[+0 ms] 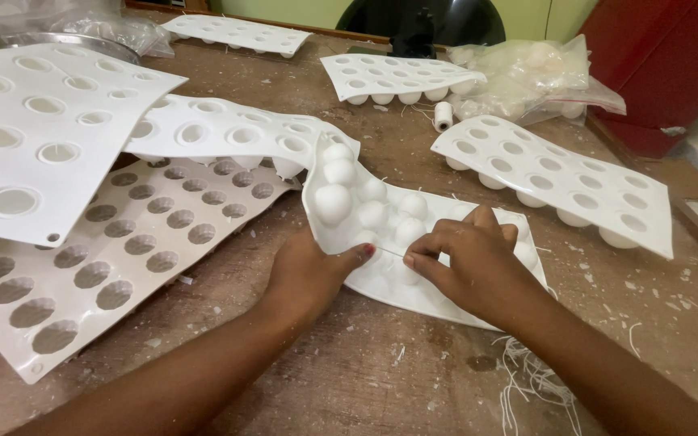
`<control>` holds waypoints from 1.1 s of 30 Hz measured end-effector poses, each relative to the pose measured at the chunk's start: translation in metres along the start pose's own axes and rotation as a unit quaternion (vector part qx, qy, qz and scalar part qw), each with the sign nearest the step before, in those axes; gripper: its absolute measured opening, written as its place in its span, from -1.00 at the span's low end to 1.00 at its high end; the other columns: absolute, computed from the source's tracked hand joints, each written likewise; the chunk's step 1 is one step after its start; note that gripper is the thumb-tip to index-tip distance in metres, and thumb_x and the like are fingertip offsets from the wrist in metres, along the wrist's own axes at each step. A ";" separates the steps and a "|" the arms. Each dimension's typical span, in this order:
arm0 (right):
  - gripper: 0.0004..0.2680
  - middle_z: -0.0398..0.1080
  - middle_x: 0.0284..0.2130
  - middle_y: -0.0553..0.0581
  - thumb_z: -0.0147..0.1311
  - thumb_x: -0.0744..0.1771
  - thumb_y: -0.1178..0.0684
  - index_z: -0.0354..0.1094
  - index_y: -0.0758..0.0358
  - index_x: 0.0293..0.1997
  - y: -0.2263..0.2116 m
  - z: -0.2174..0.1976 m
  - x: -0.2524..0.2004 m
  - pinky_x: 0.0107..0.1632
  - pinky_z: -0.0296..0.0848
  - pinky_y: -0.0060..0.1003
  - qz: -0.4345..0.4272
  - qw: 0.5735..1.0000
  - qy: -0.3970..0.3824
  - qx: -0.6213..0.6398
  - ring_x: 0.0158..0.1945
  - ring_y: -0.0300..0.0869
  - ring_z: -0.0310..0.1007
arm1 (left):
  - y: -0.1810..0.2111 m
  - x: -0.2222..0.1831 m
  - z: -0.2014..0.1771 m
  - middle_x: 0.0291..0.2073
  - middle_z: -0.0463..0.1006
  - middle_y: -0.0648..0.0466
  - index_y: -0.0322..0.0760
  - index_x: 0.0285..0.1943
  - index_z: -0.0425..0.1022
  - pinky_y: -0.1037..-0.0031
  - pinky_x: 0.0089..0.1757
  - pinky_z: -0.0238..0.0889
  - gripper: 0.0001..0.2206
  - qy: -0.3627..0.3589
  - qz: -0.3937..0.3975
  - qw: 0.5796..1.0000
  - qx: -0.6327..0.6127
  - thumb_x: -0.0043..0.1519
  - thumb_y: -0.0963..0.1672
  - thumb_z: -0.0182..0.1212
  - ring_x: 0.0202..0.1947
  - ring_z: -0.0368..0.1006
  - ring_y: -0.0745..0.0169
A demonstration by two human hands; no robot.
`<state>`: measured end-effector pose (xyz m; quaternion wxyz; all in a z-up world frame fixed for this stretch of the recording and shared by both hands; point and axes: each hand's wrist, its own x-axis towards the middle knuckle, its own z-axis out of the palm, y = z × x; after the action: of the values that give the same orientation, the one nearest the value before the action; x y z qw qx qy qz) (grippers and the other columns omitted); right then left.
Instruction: Threading wicks through silicone bubble-sphere candle molds using a needle.
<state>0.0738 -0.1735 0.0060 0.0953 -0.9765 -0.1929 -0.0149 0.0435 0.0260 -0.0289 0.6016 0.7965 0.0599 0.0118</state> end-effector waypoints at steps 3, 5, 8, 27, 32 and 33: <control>-0.80 0.57 -0.31 -0.21 0.22 0.28 -0.23 0.63 -0.12 -0.13 -0.001 0.000 -0.001 0.05 0.03 -0.10 -0.003 1.000 -0.004 -0.013 -0.07 -0.15 0.11 | -0.005 0.004 0.002 -0.20 0.70 -0.04 -0.34 0.03 0.55 0.33 -0.11 0.47 -0.66 0.006 0.009 0.997 0.077 0.14 -0.07 0.36 -0.17 0.66 0.18; -0.81 0.56 -0.33 -0.19 0.23 0.28 -0.22 0.63 -0.12 -0.13 -0.001 0.001 -0.002 0.04 0.03 -0.11 -0.005 1.000 -0.007 -0.009 -0.08 -0.14 0.11 | -0.007 0.006 0.004 -0.22 0.70 -0.05 -0.35 0.00 0.56 0.34 -0.13 0.48 -0.67 0.012 0.025 0.997 0.075 0.12 -0.08 0.37 -0.18 0.66 0.18; -0.83 0.55 -0.37 -0.17 0.21 0.27 -0.18 0.64 -0.11 -0.16 -0.003 0.006 -0.001 0.03 0.03 -0.11 -0.023 1.000 -0.005 -0.008 -0.10 -0.13 0.11 | -0.013 0.006 0.005 -0.24 0.70 -0.07 -0.37 -0.04 0.57 0.36 -0.16 0.52 -0.69 0.036 0.055 0.995 0.074 0.10 -0.11 0.39 -0.21 0.68 0.17; -0.73 0.63 -0.42 0.00 0.13 0.30 -0.22 0.70 0.08 -0.24 -0.011 -0.017 -0.007 0.19 0.01 -0.17 0.050 0.985 -0.111 0.119 -0.26 -0.25 0.58 | -0.002 0.001 -0.002 -0.36 0.71 -0.10 -0.37 -0.11 0.63 0.36 -0.28 0.55 -0.75 0.052 0.095 0.987 0.119 0.11 -0.11 0.39 -0.35 0.69 0.19; -0.70 0.66 -0.42 0.02 0.18 0.27 -0.27 0.64 0.11 -0.18 -0.014 -0.015 -0.008 -0.12 0.53 -0.23 0.087 0.968 -0.163 0.170 -0.32 -0.28 0.61 | 0.002 -0.003 -0.002 -0.39 0.70 -0.12 -0.38 -0.11 0.61 0.33 -0.31 0.54 -0.75 0.050 0.112 0.985 0.124 0.12 -0.11 0.38 -0.39 0.68 0.16; -0.69 0.66 -0.40 0.01 0.15 0.30 -0.28 0.65 0.13 -0.19 -0.014 -0.012 -0.007 -0.13 0.52 -0.30 0.090 0.967 -0.170 0.168 -0.29 -0.31 0.62 | 0.004 -0.004 -0.002 -0.39 0.69 -0.13 -0.39 -0.11 0.60 0.32 -0.31 0.54 -0.75 0.048 0.116 0.983 0.136 0.12 -0.11 0.38 -0.40 0.68 0.14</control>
<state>0.0625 -0.1659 0.0202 0.2244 -0.9480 -0.1177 0.1924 0.0393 0.0264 -0.0242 0.4789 0.8707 -0.0028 0.1118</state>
